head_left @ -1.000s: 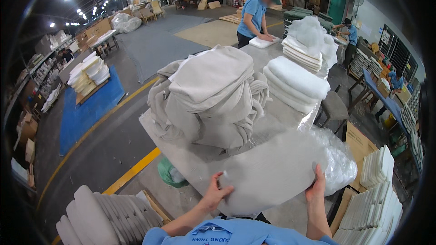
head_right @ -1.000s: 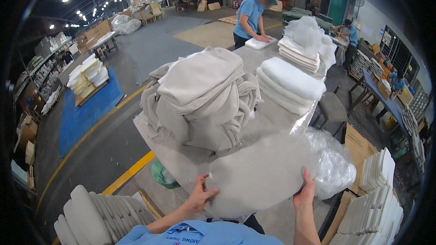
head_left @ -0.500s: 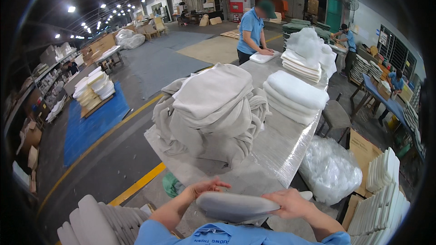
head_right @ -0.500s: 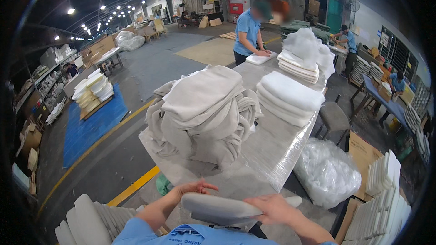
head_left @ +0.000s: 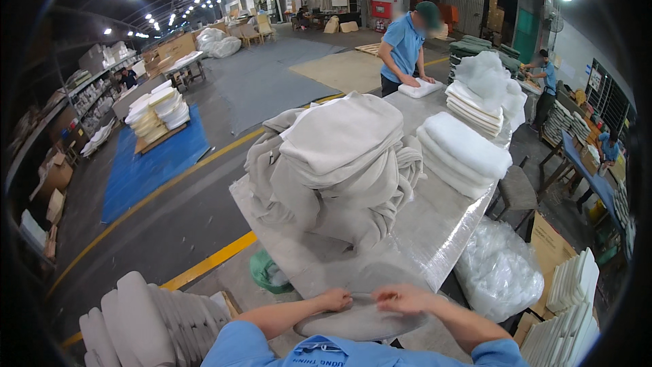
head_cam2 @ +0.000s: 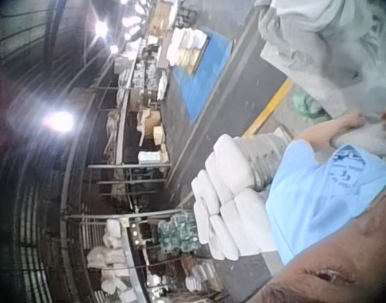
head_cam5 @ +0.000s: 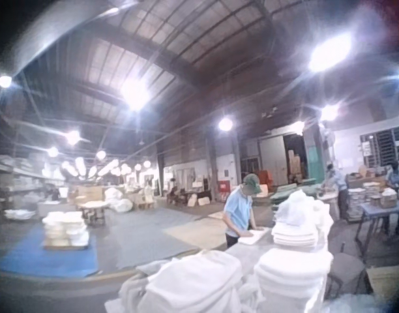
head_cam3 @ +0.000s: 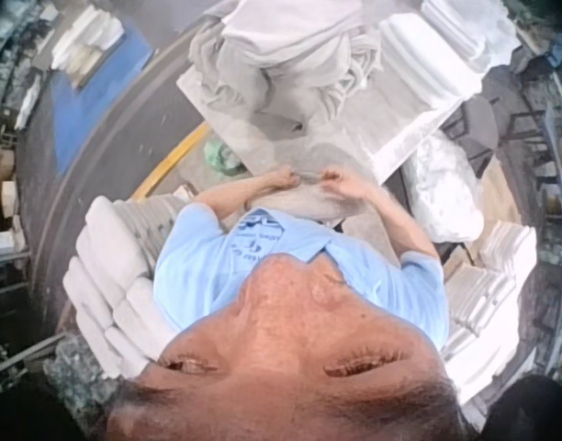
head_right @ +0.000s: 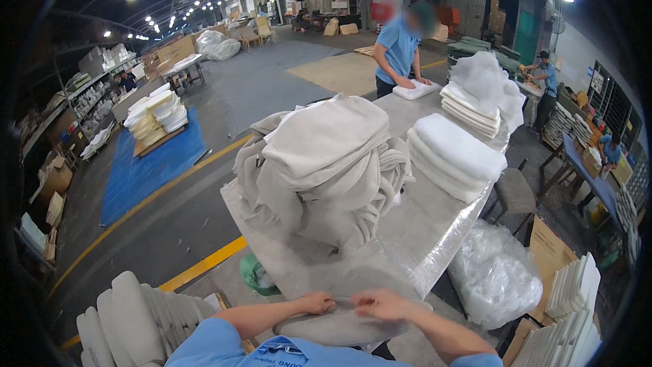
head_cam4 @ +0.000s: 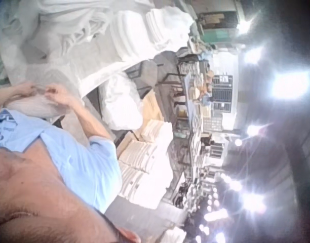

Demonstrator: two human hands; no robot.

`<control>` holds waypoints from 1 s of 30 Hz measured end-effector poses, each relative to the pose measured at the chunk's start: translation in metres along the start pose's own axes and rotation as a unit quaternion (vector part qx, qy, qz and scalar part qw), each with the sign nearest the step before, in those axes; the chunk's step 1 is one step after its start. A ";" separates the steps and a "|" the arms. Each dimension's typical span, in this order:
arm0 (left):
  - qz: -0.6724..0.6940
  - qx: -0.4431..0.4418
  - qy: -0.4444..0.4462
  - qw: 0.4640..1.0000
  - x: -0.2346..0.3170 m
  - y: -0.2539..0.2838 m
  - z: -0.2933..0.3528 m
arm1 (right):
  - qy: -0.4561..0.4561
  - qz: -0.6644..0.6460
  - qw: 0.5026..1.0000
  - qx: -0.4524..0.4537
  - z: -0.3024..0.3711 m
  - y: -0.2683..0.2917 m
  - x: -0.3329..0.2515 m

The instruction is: The person inserts white foam inserts into gray fabric covers, aligns the edges, and secures the openings by hand. The finished cushions are stacked on a nearby pallet while the person continues the process with additional inserts and covers.

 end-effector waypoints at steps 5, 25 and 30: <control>0.005 0.189 -0.150 0.970 0.017 0.000 0.001 | -0.007 0.391 0.918 -0.067 -0.024 0.051 0.091; -0.111 0.173 -0.019 0.978 0.005 -0.013 -0.026 | 0.080 0.365 0.920 0.117 -0.041 0.021 0.111; -0.074 0.173 -0.059 0.980 -0.002 0.026 0.001 | 0.014 0.263 0.964 0.017 -0.036 0.020 0.044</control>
Point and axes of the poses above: each hand's wrist, its own z-axis away from the middle knuckle, its own y-axis out of the back of the hand, x = y × z, the point moved 2 cm from there along -z, towards the middle knuckle, and after that the axes turned 14 degrees about y, right-handed, at the moved point
